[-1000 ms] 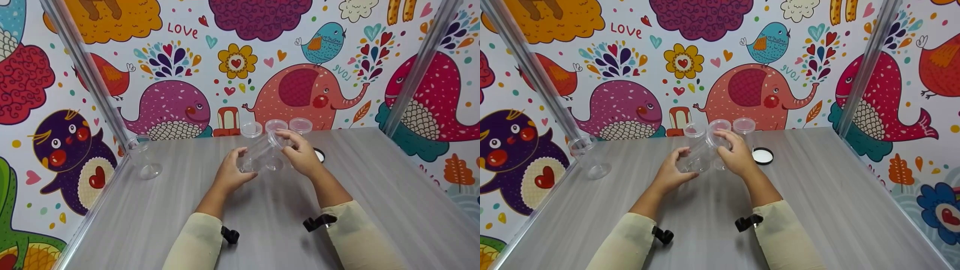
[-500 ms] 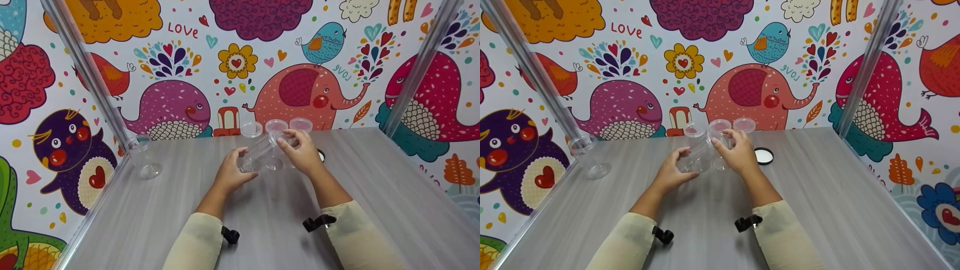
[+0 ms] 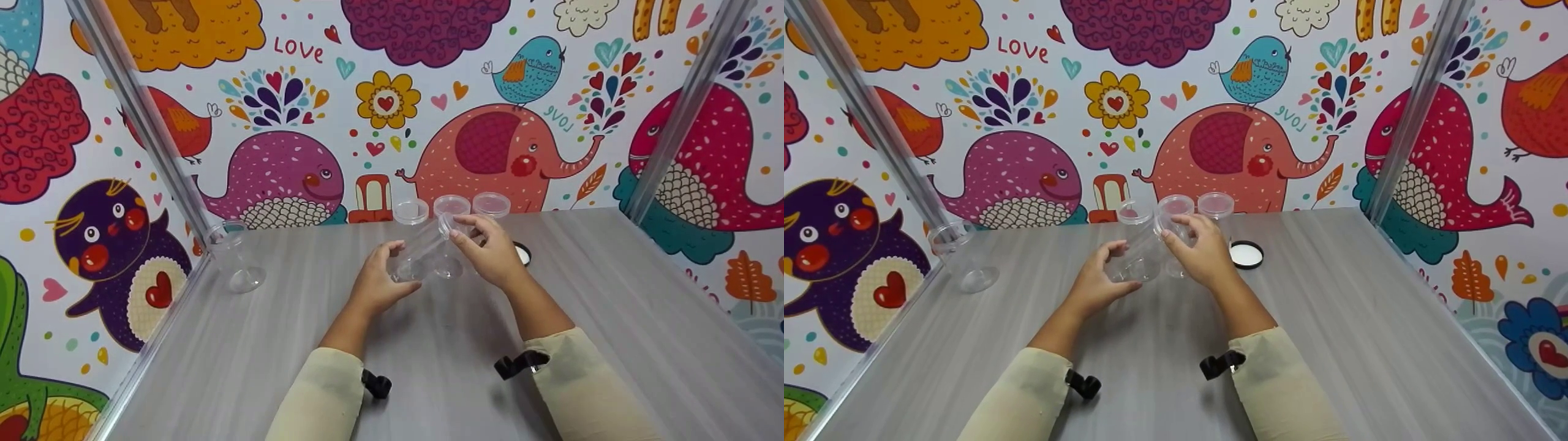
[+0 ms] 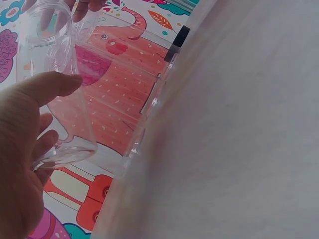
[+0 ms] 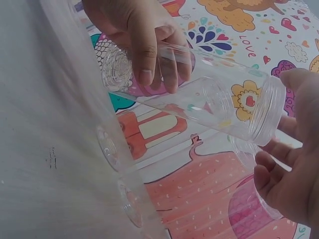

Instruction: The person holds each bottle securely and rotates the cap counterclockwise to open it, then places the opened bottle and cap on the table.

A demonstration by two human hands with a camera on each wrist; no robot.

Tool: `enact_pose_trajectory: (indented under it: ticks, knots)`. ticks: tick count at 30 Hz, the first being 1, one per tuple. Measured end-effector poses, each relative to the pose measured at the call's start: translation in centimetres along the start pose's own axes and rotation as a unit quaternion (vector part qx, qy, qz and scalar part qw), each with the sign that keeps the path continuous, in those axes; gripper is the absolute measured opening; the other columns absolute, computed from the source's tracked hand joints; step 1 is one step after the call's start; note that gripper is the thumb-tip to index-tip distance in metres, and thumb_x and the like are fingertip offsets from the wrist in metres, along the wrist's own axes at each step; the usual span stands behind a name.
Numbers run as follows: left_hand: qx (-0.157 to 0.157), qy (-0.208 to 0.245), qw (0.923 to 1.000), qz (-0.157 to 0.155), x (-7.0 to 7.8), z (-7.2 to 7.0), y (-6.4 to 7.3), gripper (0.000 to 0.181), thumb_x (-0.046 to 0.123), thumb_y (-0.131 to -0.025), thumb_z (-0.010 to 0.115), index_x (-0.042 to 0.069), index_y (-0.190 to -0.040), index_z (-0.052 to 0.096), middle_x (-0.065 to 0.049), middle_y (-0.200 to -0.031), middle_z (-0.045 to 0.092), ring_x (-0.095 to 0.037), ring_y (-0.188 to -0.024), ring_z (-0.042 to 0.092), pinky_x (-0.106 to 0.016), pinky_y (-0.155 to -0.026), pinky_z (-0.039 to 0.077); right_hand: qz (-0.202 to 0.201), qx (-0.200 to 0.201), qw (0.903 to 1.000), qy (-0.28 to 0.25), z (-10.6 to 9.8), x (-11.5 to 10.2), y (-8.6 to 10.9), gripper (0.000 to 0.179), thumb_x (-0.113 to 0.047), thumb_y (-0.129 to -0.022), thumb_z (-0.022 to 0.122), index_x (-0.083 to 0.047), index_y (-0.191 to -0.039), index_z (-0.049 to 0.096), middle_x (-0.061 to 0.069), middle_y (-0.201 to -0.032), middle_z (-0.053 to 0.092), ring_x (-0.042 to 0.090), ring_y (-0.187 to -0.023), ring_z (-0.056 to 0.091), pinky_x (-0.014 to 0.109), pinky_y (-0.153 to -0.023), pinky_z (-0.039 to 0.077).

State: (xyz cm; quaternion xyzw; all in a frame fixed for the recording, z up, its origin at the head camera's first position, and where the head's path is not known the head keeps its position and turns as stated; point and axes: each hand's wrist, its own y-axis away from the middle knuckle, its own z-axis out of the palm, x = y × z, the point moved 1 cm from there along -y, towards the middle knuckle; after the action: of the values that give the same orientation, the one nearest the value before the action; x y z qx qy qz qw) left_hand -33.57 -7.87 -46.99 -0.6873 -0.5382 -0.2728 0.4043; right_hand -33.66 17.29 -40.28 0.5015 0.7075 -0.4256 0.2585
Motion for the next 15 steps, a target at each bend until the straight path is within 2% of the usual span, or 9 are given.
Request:
enact_pose_trajectory:
  ticks: [7,11,15]
  knots:
    - [-0.006,0.01,0.9999,-0.003,-0.12,0.01,-0.17,0.086,0.034,-0.077,0.097,0.027,-0.15,0.052,-0.007,-0.153,0.059,-0.029,-0.141,0.057,-0.063,-0.123,0.044,-0.011,-0.004,0.9994,-0.031,0.06,0.12,0.01,0.04,-0.025,-0.103,0.064,-0.027,-0.143,0.067,0.006,-0.147,0.061,0.026,-0.119,0.059,0.038,-0.091,0.058]
    - [-0.004,0.008,0.9999,-0.005,-0.11,-0.02,-0.21,0.085,0.033,-0.077,0.096,0.027,-0.15,0.053,-0.003,-0.151,0.06,-0.026,-0.141,0.057,-0.062,-0.123,0.044,-0.019,-0.006,0.9983,-0.054,0.04,0.0,-0.04,0.043,-0.016,-0.101,0.06,-0.025,-0.143,0.068,0.004,-0.154,0.058,0.027,-0.123,0.06,0.04,-0.095,0.057]
    - [-0.002,0.006,0.9999,-0.008,0.01,-0.09,-0.19,0.084,0.033,-0.078,0.096,0.028,-0.15,0.053,0.0,-0.149,0.06,-0.025,-0.141,0.057,-0.061,-0.123,0.044,-0.023,-0.008,0.9978,-0.061,0.09,-0.09,-0.07,0.046,-0.012,-0.1,0.057,-0.025,-0.143,0.068,0.001,-0.158,0.056,0.028,-0.135,0.057,0.04,-0.099,0.056]
